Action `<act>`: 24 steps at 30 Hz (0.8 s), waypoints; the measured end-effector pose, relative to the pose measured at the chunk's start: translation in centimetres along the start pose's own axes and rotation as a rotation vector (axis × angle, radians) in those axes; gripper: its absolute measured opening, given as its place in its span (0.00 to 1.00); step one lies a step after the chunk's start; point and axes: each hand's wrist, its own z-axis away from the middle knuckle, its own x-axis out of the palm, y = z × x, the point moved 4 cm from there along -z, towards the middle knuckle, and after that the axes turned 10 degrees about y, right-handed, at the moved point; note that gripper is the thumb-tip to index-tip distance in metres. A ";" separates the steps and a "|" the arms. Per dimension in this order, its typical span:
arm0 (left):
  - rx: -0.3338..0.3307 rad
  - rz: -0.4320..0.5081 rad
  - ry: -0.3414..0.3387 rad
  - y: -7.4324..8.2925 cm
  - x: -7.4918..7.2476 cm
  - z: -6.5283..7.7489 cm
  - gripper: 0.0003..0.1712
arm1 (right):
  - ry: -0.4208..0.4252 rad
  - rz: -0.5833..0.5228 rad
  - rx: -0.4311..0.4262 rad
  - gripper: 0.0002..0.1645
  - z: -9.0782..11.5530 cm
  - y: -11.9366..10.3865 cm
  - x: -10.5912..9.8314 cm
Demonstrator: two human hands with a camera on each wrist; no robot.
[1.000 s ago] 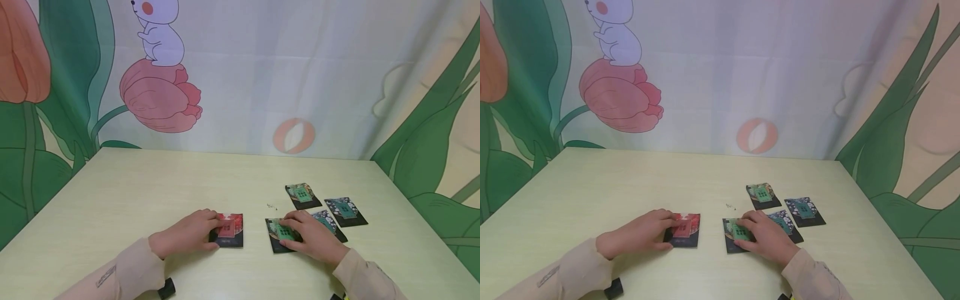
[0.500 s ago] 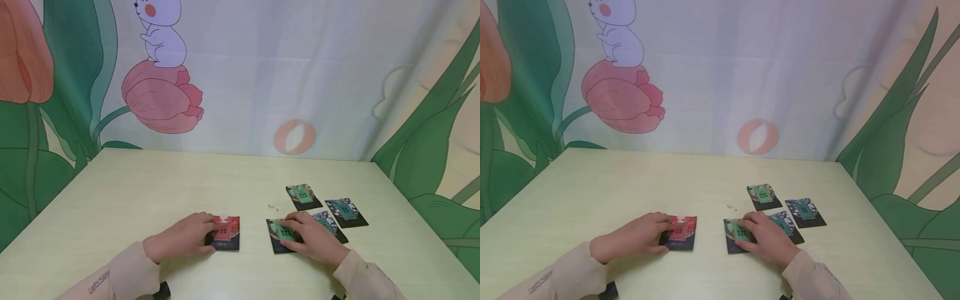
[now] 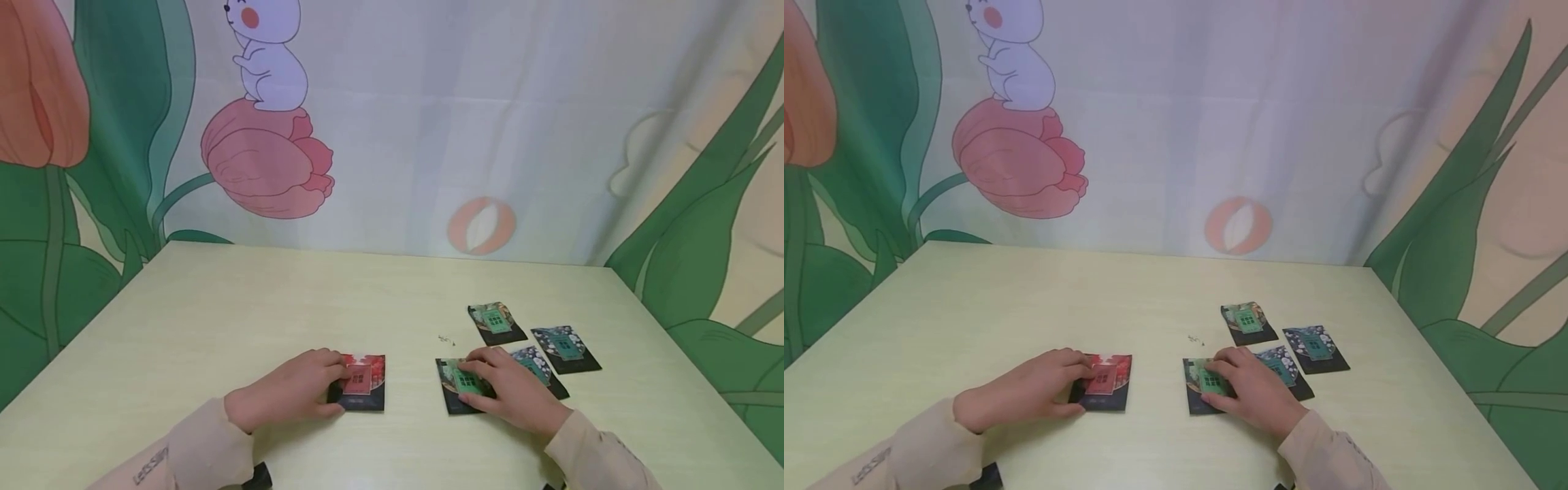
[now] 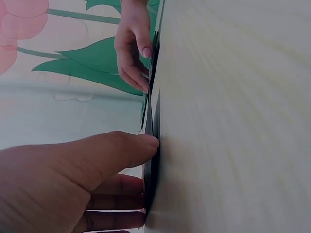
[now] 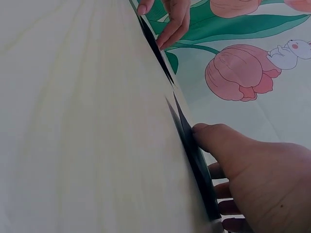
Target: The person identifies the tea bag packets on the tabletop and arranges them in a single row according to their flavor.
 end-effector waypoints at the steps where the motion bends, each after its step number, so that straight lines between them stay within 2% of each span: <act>1: 0.002 0.001 0.001 0.0 -0.1 0.0 0.28 | 0.001 -0.001 0.003 0.32 0.0 0.0 0.0; 9: 0.026 0.010 0.024 -0.1 -0.3 0.1 0.26 | 0.021 0.000 0.013 0.32 -0.1 -0.2 0.0; 17: 0.006 0.029 0.021 -0.3 -0.1 0.2 0.26 | 0.015 0.030 -0.008 0.32 -0.5 -0.6 0.1; 24: 0.014 0.036 0.038 -0.4 0.0 0.3 0.25 | 0.006 0.045 -0.029 0.33 -0.9 -1.2 -0.1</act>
